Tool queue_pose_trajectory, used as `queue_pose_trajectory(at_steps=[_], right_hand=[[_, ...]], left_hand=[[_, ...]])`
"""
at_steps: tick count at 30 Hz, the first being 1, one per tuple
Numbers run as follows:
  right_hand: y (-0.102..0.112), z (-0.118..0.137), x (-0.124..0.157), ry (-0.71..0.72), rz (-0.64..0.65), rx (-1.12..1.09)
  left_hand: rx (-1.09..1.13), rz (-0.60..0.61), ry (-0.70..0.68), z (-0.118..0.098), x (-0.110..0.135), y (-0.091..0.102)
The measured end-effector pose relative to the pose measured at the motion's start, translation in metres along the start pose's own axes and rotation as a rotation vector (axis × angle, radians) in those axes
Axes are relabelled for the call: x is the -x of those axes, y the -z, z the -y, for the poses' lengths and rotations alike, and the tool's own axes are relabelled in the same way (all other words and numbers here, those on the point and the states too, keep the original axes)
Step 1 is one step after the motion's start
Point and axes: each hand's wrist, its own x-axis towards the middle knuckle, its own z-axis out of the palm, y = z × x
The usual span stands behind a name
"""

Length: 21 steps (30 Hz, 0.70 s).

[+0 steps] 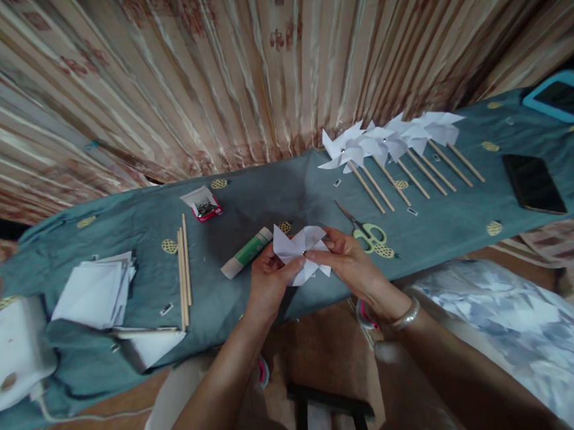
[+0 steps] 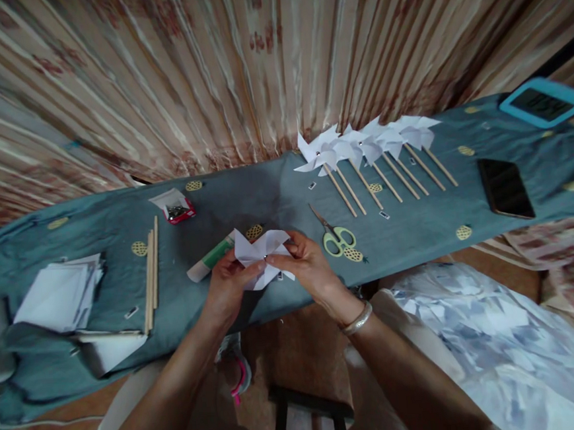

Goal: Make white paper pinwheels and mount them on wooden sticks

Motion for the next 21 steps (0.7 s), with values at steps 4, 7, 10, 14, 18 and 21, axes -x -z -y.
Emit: queue_pose_trajectory(at_steps=[4, 7, 10, 14, 18, 21], right_hand=[[0.007, 0.008, -0.003, 0.029, -0.041, 0.006], [0.013, 0.014, -0.003, 0.039, -0.081, -0.007], [0.016, 0.018, -0.001, 0.03, -0.11, -0.006], [0.016, 0.022, 0.003, 0.039, -0.12, -0.018], [0.018, 0.023, 0.005, 0.039, -0.117, -0.026], [0.02, 0.022, 0.005, 0.048, -0.089, -0.01]], left_hand=[[-0.046, -0.005, -0.067, -0.006, 0.003, 0.008], [-0.145, -0.051, -0.181, -0.019, 0.001, 0.025], [-0.308, -0.232, -0.352, -0.037, -0.011, 0.058], [-0.597, -0.527, -0.562, -0.058, -0.035, 0.116], [-0.922, -0.641, -0.485, -0.069, -0.042, 0.157], [-1.096, -0.652, -0.454, -0.072, -0.036, 0.173]])
